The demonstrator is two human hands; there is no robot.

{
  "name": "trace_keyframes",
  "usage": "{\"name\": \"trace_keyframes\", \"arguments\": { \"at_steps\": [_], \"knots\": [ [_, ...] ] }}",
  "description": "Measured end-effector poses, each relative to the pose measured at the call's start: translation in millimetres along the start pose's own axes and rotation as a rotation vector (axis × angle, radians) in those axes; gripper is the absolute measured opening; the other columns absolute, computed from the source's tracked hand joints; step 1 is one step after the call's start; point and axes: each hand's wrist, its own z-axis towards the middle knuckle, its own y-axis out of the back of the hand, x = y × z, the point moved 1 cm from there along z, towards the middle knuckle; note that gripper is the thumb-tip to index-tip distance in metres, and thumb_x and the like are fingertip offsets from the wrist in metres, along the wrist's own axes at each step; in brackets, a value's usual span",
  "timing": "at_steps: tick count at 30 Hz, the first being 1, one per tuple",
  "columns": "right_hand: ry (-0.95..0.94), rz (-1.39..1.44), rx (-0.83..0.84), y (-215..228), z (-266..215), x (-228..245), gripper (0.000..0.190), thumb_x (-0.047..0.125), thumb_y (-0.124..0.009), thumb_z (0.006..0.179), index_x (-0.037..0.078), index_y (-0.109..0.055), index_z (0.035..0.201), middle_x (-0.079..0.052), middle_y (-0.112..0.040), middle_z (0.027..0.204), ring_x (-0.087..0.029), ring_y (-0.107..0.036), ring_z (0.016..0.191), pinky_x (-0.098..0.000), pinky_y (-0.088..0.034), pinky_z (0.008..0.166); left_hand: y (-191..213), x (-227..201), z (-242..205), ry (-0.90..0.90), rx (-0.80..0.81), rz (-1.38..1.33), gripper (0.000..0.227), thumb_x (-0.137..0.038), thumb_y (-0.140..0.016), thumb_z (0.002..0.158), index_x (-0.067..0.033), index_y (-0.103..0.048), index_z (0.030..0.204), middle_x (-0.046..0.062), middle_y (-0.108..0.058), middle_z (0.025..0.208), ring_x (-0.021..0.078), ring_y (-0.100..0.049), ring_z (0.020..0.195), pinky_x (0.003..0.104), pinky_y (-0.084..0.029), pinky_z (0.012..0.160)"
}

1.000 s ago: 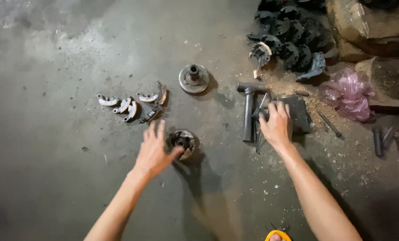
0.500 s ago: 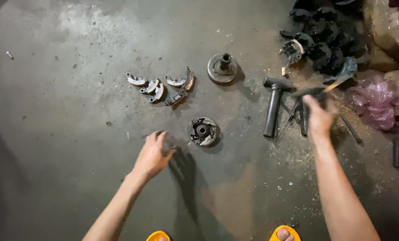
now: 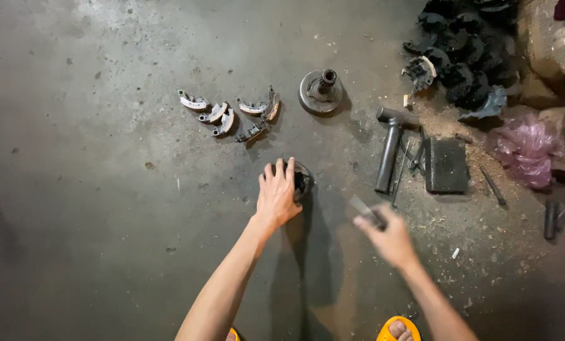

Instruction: The person assembles mechanical components on a concrete floor, using a hammer to fit a circular metal part onto a cylindrical hub. They then attach curved brake shoe-like pieces to the assembly, adjusting and securing them by hand.

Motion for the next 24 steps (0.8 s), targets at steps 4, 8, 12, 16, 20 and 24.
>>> {"name": "trace_keyframes", "arguments": {
  "at_steps": [4, 8, 12, 16, 20, 24],
  "knots": [
    [0.069, -0.166, -0.034, -34.9, -16.6, -12.2, 0.042, 0.027, -0.070, 0.084, 0.010, -0.071, 0.122, -0.006, -0.081, 0.112, -0.022, -0.078, 0.098, -0.0341, -0.059, 0.085, 29.0, 2.1, -14.1, 0.027, 0.033, -0.332, 0.117, -0.017, -0.084, 0.050, -0.0015, -0.030, 0.153, 0.030, -0.038, 0.143, 0.0506, -0.040, 0.123, 0.060, -0.047, 0.097],
    [-0.075, -0.303, -0.069, -39.8, -24.5, -19.5, 0.043, 0.029, -0.067, 0.088, 0.024, -0.071, 0.130, -0.011, -0.066, 0.053, -0.017, -0.042, 0.038, -0.0318, -0.039, 0.038, 74.5, -13.8, -56.7, -0.023, -0.035, -0.810, 0.119, -0.022, -0.084, 0.058, -0.0120, -0.020, 0.158, 0.029, -0.027, 0.150, 0.0489, -0.037, 0.136, 0.069, -0.041, 0.105],
    [-0.091, -0.390, -0.128, -38.9, -23.6, -14.7, 0.043, 0.027, -0.064, 0.088, 0.018, -0.069, 0.129, -0.015, -0.076, 0.072, -0.032, -0.068, 0.055, -0.0428, -0.053, 0.058, 109.2, -34.2, -80.1, -0.165, -0.219, -0.938, 0.098, -0.015, -0.075, 0.060, -0.0026, -0.034, 0.148, 0.022, -0.037, 0.142, 0.0420, -0.044, 0.132, 0.055, -0.045, 0.108],
    [-0.015, -0.446, -0.122, -42.8, -15.3, -35.7, 0.041, 0.026, -0.063, 0.089, 0.011, -0.072, 0.126, -0.018, -0.073, 0.063, -0.030, -0.062, 0.045, -0.0429, -0.051, 0.052, 105.9, -37.9, -88.2, -0.147, -0.205, -0.928, 0.097, -0.015, -0.079, 0.061, -0.0028, -0.035, 0.147, 0.023, -0.036, 0.143, 0.0420, -0.046, 0.129, 0.054, -0.045, 0.105],
    [-0.063, -0.470, -0.030, -42.9, -12.2, -44.9, 0.049, 0.028, -0.061, 0.091, 0.021, -0.064, 0.139, -0.011, -0.071, 0.064, -0.018, -0.051, 0.041, -0.0347, -0.044, 0.041, 101.6, -39.1, -86.4, -0.129, -0.161, -0.933, 0.100, -0.018, -0.079, 0.061, -0.0039, -0.033, 0.148, 0.022, -0.035, 0.144, 0.0423, -0.045, 0.129, 0.055, -0.045, 0.104],
    [-0.037, -0.535, -0.051, -35.6, -16.4, -30.0, 0.050, 0.030, -0.062, 0.086, 0.030, -0.067, 0.135, -0.012, -0.079, 0.092, -0.032, -0.072, 0.069, -0.0432, -0.057, 0.065, 58.8, -20.6, -71.5, -0.046, -0.085, -0.670, 0.115, -0.033, -0.087, 0.057, -0.0116, -0.029, 0.154, 0.028, -0.032, 0.143, 0.0487, -0.039, 0.132, 0.071, -0.048, 0.098]
  ]
}}
